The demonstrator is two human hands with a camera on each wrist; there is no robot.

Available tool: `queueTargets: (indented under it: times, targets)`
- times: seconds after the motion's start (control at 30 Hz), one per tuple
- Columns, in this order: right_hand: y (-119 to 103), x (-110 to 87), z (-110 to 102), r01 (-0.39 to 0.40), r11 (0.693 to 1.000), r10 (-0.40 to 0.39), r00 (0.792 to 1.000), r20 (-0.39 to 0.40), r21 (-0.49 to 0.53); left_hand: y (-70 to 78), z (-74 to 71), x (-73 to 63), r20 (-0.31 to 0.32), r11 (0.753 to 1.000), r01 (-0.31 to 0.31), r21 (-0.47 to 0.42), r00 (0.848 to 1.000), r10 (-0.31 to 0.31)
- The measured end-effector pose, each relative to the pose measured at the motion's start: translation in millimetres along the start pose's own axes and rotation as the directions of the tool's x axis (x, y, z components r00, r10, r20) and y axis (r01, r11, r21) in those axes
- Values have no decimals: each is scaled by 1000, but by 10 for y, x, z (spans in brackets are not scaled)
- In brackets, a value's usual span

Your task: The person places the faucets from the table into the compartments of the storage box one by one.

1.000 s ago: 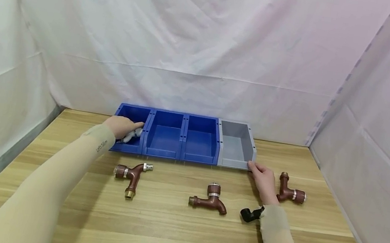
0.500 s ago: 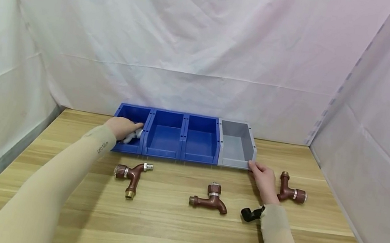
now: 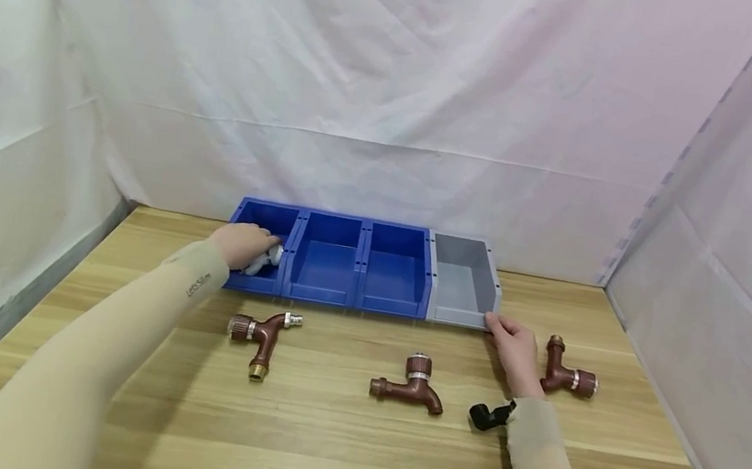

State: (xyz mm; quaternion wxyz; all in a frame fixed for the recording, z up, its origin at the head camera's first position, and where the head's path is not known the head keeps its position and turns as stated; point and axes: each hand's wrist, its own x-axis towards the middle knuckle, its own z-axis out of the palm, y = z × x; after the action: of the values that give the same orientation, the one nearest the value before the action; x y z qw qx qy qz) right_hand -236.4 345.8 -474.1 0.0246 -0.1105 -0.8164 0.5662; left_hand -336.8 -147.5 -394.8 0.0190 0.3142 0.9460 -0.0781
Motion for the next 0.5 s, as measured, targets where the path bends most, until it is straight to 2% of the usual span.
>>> queueTargets:
  times: [0.13, 0.27, 0.37, 0.5]
  targets:
    - [1, 16, -3, -9, 1000, 9, 1000, 2, 4, 11, -100, -58, -23, 998, -22, -59, 1000, 21]
    - [9, 39, 4, -21, 1000, 21, 1000, 1, 4, -4, -175, -193, -51, 990, -7, -143, 999, 0]
    - [15, 51, -10, -21, 1000, 21, 1000, 7, -5, 5, -179, -324, -142, 987, 2, -164, 989, -26]
    - [23, 39, -58, -20, 1000, 20, 1000, 2, -8, 107, -157, -485, -291, 985, 18, -170, 954, -67]
